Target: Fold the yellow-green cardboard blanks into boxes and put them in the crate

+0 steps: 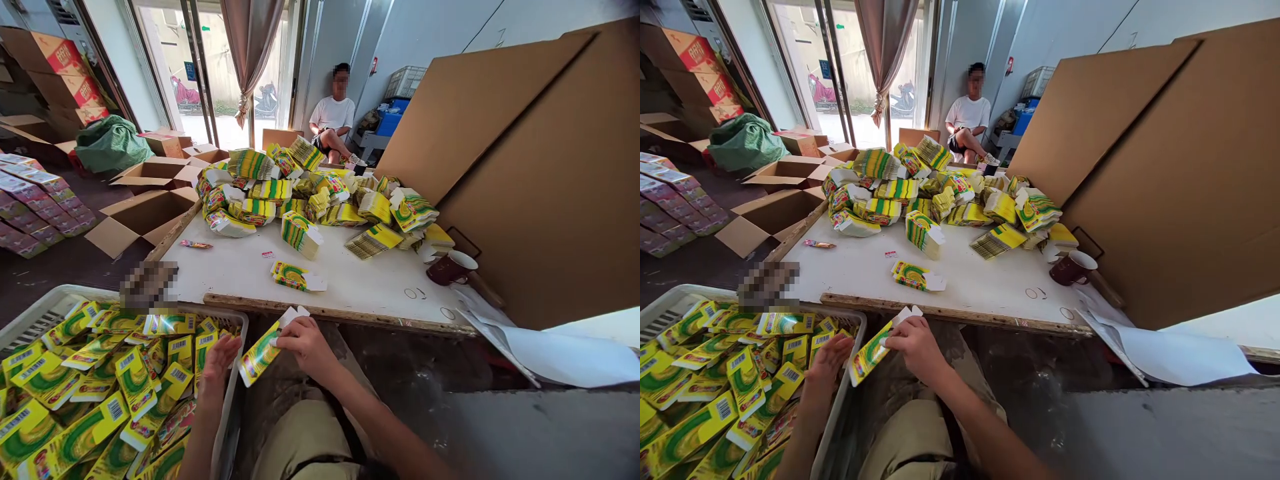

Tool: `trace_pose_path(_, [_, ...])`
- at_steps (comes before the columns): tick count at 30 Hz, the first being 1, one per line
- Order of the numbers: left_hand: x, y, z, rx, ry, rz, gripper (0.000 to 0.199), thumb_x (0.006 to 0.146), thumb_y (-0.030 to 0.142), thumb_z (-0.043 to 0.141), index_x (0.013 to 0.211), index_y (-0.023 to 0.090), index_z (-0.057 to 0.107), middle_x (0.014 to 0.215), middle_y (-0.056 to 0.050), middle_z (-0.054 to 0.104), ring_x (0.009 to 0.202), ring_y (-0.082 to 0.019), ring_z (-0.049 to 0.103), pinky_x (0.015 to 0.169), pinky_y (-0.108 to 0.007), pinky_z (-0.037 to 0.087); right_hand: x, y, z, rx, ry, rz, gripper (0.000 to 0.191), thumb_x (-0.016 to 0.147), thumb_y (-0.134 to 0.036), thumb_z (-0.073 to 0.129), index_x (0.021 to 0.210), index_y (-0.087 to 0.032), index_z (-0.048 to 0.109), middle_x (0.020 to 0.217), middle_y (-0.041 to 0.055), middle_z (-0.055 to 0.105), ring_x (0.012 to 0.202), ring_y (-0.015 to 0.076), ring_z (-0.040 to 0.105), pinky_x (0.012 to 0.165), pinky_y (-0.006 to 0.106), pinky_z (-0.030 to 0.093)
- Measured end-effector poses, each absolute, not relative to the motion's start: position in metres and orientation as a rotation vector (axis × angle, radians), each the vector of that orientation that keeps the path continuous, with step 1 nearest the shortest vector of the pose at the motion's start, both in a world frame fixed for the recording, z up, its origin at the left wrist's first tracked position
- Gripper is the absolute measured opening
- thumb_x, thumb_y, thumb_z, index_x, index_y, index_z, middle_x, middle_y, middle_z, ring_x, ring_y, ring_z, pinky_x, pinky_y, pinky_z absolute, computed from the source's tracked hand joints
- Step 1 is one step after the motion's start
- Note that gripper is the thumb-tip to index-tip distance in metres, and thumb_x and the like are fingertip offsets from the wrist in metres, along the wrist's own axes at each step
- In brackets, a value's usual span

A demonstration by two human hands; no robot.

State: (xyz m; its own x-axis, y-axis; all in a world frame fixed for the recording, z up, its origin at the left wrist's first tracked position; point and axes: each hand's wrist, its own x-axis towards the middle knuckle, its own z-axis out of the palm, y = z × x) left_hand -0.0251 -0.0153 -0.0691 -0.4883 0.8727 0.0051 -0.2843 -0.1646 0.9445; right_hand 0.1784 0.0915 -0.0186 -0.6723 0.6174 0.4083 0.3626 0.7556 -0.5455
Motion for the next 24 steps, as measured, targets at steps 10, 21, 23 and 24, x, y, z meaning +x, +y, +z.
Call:
trace_pose_path(10, [0.005,-0.025,-0.061,1.470,1.604,1.102,0.064,0.081,0.034,0.064,0.137,0.016,0.039,0.122,-0.015,0.063,0.109,-0.030,0.064,0.095,-0.048,0.052,0.168,0.054,-0.018,-0.725,-2.253,0.682,0.057,0.088,-0.035,0.064,0.141,-0.024,0.047,0.152,0.0132,0.040,0.145,0.0286,0.030,0.121,0.055,0.020])
trace_pose_path(21, [0.017,-0.027,-0.068,1.563,1.636,1.125,0.072,0.075,0.017,0.063,0.139,0.017,0.028,0.132,-0.019,0.056,0.118,-0.031,0.061,0.099,-0.049,0.050,0.130,0.050,-0.054,-1.017,-1.606,1.700,0.049,0.082,-0.060,0.062,0.111,-0.021,0.066,0.108,0.0076,0.071,0.102,0.0245,0.064,0.097,0.043,0.050])
trace_pose_path(23, [0.015,-0.027,-0.071,1.566,1.691,1.122,0.066,0.075,0.019,0.063,0.133,0.016,0.032,0.125,-0.017,0.059,0.111,-0.030,0.064,0.095,-0.049,0.052,0.129,0.052,-0.061,-1.027,-1.550,1.765,0.053,0.078,-0.069,0.061,0.101,-0.022,0.067,0.098,0.0064,0.072,0.093,0.0241,0.065,0.089,0.042,0.053])
trace_pose_path(24, [0.014,-0.027,-0.072,1.580,1.718,1.123,0.064,0.074,0.019,0.062,0.131,0.016,0.033,0.124,-0.017,0.059,0.109,-0.030,0.064,0.093,-0.049,0.052,0.129,0.053,-0.064,-1.022,-1.543,1.779,0.057,0.078,-0.073,0.059,0.100,-0.022,0.067,0.098,0.0066,0.071,0.092,0.0244,0.065,0.088,0.042,0.053])
